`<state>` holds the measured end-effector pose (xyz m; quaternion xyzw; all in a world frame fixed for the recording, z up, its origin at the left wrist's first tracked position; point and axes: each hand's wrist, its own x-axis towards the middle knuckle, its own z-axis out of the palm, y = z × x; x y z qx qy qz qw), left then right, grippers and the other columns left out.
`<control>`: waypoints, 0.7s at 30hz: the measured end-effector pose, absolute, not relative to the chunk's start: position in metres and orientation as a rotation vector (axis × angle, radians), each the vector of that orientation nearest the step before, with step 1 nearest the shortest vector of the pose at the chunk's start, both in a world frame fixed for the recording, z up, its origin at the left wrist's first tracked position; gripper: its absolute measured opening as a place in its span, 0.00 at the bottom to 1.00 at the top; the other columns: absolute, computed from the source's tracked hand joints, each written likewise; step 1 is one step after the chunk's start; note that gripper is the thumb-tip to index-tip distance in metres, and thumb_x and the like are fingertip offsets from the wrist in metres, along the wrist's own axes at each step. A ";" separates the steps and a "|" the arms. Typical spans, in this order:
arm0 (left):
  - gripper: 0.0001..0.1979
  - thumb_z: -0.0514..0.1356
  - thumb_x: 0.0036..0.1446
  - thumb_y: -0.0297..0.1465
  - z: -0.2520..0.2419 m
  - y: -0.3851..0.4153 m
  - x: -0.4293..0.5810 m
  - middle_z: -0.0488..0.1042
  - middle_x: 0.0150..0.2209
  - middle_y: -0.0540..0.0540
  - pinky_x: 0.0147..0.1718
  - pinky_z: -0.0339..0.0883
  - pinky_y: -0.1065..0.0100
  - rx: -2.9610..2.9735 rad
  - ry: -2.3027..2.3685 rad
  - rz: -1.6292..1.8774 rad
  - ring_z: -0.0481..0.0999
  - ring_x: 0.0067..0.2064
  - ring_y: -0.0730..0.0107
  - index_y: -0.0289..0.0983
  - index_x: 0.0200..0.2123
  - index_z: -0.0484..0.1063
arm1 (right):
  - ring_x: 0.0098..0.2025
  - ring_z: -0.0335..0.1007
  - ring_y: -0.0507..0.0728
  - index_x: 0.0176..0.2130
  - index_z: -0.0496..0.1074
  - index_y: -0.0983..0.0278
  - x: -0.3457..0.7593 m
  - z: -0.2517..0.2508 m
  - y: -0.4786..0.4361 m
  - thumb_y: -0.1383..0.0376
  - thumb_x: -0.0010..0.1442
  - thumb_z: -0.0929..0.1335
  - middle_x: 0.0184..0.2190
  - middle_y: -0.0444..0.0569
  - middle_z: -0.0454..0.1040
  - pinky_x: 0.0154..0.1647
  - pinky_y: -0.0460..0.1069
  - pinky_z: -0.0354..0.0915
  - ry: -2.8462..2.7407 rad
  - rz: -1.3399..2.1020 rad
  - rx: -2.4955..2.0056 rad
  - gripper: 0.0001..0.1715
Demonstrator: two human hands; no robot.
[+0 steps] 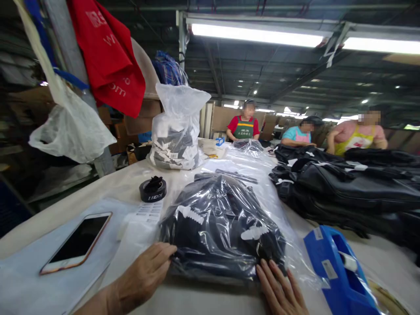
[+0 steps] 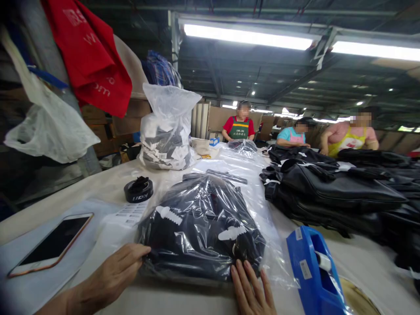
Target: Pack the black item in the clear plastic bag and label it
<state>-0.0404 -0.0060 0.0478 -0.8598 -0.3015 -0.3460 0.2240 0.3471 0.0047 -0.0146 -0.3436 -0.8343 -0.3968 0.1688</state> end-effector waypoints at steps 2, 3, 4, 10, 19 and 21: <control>0.14 0.45 0.60 0.17 0.046 -0.003 -0.039 0.74 0.38 0.43 0.46 0.68 0.71 -2.432 -0.902 -1.042 0.72 0.43 0.71 0.34 0.32 0.67 | 0.68 0.40 0.63 0.54 0.68 0.65 0.347 -0.015 0.004 0.71 0.57 0.61 0.57 0.49 0.68 0.68 0.63 0.34 -2.361 -1.117 -0.987 0.25; 0.14 0.45 0.61 0.18 0.046 -0.002 -0.037 0.73 0.37 0.44 0.44 0.68 0.74 -2.457 -0.942 -1.084 0.72 0.41 0.73 0.35 0.33 0.66 | 0.68 0.40 0.62 0.54 0.68 0.64 0.346 -0.015 0.004 0.71 0.57 0.61 0.56 0.49 0.68 0.68 0.63 0.34 -2.356 -1.104 -0.992 0.25; 0.13 0.45 0.61 0.18 0.046 -0.001 -0.036 0.73 0.37 0.45 0.43 0.68 0.76 -2.483 -0.983 -1.115 0.72 0.40 0.74 0.35 0.33 0.66 | 0.68 0.40 0.62 0.54 0.68 0.64 0.346 -0.015 0.004 0.71 0.57 0.61 0.56 0.48 0.68 0.68 0.62 0.34 -2.356 -1.094 -0.989 0.25; 0.12 0.46 0.61 0.20 0.043 0.002 -0.034 0.72 0.35 0.47 0.41 0.67 0.80 -2.554 -1.124 -1.209 0.72 0.38 0.76 0.37 0.33 0.65 | 0.66 0.49 0.59 0.63 0.56 0.68 0.345 -0.013 0.004 0.72 0.59 0.60 0.56 0.49 0.68 0.69 0.59 0.37 -2.323 -0.941 -0.986 0.33; 0.10 0.47 0.62 0.24 0.027 0.004 -0.046 0.73 0.40 0.47 0.46 0.67 0.79 -2.514 -1.124 -1.114 0.74 0.42 0.74 0.39 0.39 0.68 | 0.51 0.70 0.59 0.55 0.65 0.57 0.374 0.036 -0.024 0.66 0.61 0.64 0.49 0.47 0.74 0.58 0.57 0.62 -1.922 -0.406 -1.200 0.22; 0.11 0.48 0.62 0.25 0.017 0.008 -0.053 0.74 0.41 0.49 0.45 0.69 0.79 -2.485 -1.078 -1.108 0.75 0.42 0.74 0.40 0.42 0.68 | 0.52 0.68 0.62 0.48 0.70 0.60 0.401 0.048 -0.027 0.58 0.60 0.65 0.48 0.51 0.73 0.57 0.59 0.61 -1.632 -0.338 -1.397 0.17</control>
